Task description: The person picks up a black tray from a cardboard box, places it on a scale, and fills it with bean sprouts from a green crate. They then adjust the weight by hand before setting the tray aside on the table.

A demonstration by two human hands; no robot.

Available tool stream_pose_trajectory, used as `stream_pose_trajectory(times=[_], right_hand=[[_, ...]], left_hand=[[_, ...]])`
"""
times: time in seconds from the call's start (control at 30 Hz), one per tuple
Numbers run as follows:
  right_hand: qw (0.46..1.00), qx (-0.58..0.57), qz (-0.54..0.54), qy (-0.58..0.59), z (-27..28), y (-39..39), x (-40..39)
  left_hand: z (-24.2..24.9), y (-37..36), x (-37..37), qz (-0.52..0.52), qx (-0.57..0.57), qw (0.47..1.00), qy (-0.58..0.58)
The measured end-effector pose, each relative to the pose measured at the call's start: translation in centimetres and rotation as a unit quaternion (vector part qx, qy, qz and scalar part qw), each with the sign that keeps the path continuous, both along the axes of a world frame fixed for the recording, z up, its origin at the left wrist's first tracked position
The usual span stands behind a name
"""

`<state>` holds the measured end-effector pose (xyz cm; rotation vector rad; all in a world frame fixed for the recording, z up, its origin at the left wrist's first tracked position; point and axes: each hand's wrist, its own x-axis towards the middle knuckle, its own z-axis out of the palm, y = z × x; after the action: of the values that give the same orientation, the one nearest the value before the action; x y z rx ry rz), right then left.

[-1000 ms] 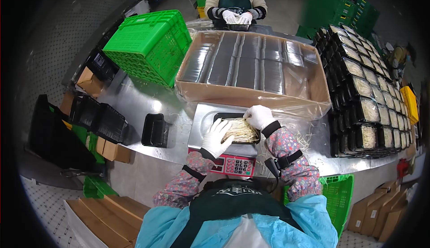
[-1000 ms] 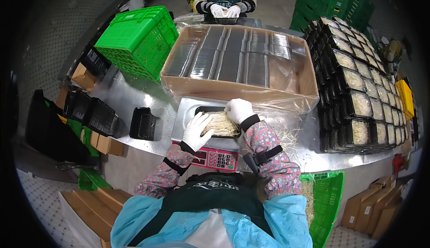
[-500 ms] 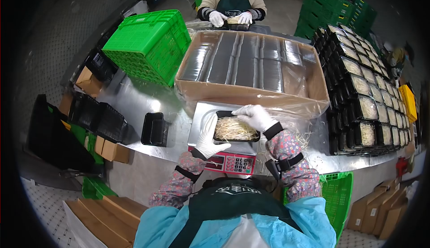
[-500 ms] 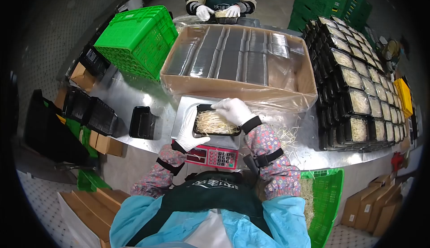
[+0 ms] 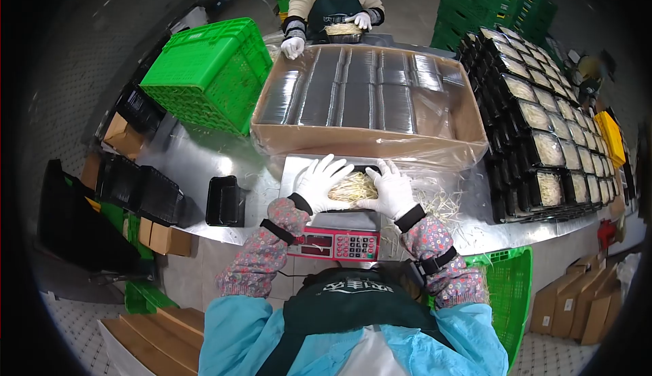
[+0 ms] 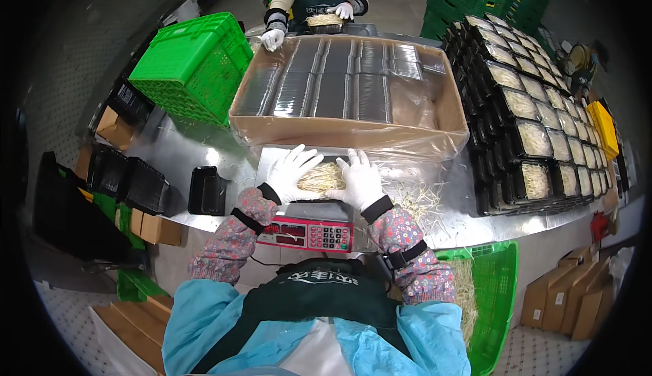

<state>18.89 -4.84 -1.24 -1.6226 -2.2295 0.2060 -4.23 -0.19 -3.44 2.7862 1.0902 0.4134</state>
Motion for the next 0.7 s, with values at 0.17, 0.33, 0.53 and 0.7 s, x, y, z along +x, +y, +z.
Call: stream_pose_trajectory(times=[0.17,0.33,0.53,0.7], right_hand=[[0.995,0.0,0.016,-0.102,-3.5,0.5,1.9],[0.999,-0.004,0.035,-0.011,-0.9,0.6,4.0],[0.991,0.028,0.046,0.125,4.9,1.6,6.2],[0.977,0.014,0.133,0.165,5.2,2.4,1.6]], left_hand=[[-1.2,0.1,0.9,0.009,-0.02,0.996,0.083],[-1.8,0.2,0.8,0.005,0.0,0.996,0.088],[-0.7,-0.4,0.2,0.042,-0.027,0.996,0.07],[0.0,-0.9,-2.0,0.104,-0.084,0.989,-0.066]])
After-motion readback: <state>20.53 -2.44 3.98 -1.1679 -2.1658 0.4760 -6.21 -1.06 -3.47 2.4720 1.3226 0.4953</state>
